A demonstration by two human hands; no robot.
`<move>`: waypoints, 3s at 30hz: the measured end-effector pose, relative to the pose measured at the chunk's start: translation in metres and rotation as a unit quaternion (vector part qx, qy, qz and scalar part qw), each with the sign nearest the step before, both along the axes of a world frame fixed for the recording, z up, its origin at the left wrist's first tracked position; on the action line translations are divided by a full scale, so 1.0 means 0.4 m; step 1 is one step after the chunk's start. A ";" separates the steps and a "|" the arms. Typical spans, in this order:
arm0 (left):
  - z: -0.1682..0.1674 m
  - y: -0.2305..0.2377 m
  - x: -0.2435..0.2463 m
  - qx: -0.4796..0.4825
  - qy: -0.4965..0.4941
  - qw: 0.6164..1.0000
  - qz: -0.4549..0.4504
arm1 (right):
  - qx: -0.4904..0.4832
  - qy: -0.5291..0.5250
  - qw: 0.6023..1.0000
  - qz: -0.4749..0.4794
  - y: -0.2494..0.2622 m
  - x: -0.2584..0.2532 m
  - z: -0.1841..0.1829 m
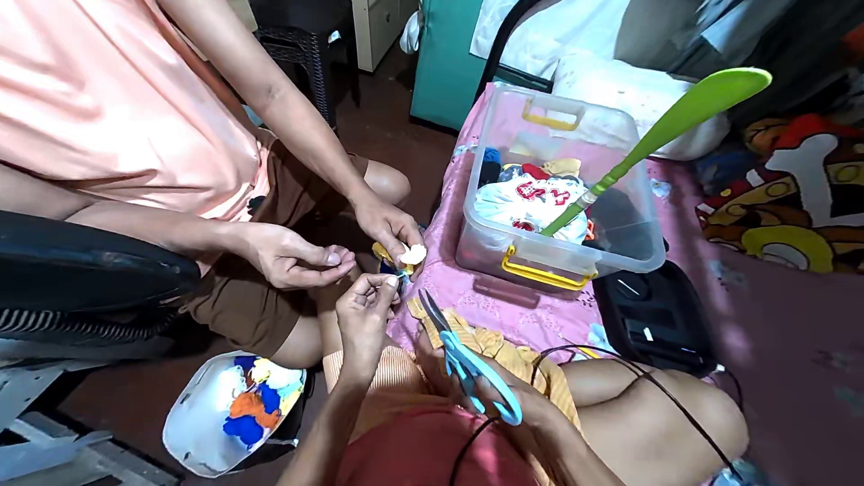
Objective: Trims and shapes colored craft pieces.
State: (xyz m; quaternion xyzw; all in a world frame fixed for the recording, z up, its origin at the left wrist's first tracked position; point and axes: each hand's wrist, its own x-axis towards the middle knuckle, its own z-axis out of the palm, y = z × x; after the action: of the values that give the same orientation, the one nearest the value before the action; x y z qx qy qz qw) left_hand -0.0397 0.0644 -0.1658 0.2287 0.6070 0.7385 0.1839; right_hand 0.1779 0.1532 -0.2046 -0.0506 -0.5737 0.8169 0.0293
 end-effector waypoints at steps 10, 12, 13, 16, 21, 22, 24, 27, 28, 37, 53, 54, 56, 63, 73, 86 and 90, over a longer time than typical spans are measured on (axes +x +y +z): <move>-0.011 -0.011 0.005 -0.005 -0.010 1.000 0.001 | 0.015 -0.021 0.999 0.045 0.031 -0.065 0.013; -0.012 -0.012 0.003 -0.005 -0.015 1.000 0.002 | 0.015 -0.034 0.999 0.040 0.031 -0.074 0.034; -0.013 -0.012 0.003 -0.002 -0.019 1.000 0.003 | 0.015 -0.038 0.998 0.041 0.033 -0.078 0.042; -0.014 -0.010 0.003 -0.004 -0.015 1.000 0.006 | 0.019 -0.054 0.997 0.050 0.046 -0.090 0.046; -0.019 -0.010 0.004 -0.013 0.015 1.000 -0.003 | 0.035 -0.055 0.997 0.049 0.048 -0.086 0.042; -0.022 -0.009 0.005 -0.005 0.010 1.000 -0.010 | 0.034 -0.049 0.997 0.045 0.047 -0.087 0.044; -0.027 -0.004 0.007 0.012 -0.007 1.000 -0.021 | 0.039 -0.048 0.998 0.030 0.044 -0.093 0.051; -0.028 -0.001 0.004 0.030 -0.035 0.999 -0.021 | 0.140 -0.068 0.988 0.012 0.049 -0.112 0.062; -0.028 -0.001 0.001 0.040 -0.043 0.998 -0.019 | 0.191 -0.080 0.978 0.005 0.051 -0.119 0.064; -0.048 0.000 -0.004 0.048 -0.078 0.996 -0.025 | 0.386 -0.214 0.896 -0.055 0.032 -0.146 0.098; -0.055 -0.007 -0.012 0.048 -0.096 0.994 -0.026 | 0.367 -0.189 0.909 -0.061 0.026 -0.161 0.080; -0.056 -0.007 -0.012 0.049 -0.095 0.994 -0.027 | 0.365 -0.188 0.910 -0.062 0.025 -0.162 0.078; -0.059 -0.007 -0.012 0.051 -0.095 0.994 -0.028 | 0.359 -0.185 0.913 -0.061 0.024 -0.163 0.075; -0.064 -0.008 -0.013 0.057 -0.104 0.993 -0.029 | 0.354 -0.185 0.915 -0.062 0.025 -0.163 0.072; -0.086 -0.018 -0.015 0.049 -0.124 0.991 -0.015 | 0.343 -0.176 0.921 -0.057 0.007 -0.159 0.083; -0.107 0.044 0.023 -0.221 0.038 0.916 -0.332 | 0.202 -0.008 0.910 -0.363 0.013 0.014 -0.062; -0.201 0.192 0.046 -0.298 0.114 0.896 -0.308 | 0.175 -0.038 0.886 -0.428 0.038 0.062 -0.119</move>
State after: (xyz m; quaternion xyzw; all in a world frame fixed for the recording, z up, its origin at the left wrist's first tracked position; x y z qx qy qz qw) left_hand -0.0214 0.1412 -0.2460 0.4211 0.7149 0.3980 0.3913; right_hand 0.2025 0.1684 -0.2522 -0.3161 -0.6309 0.6084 0.3631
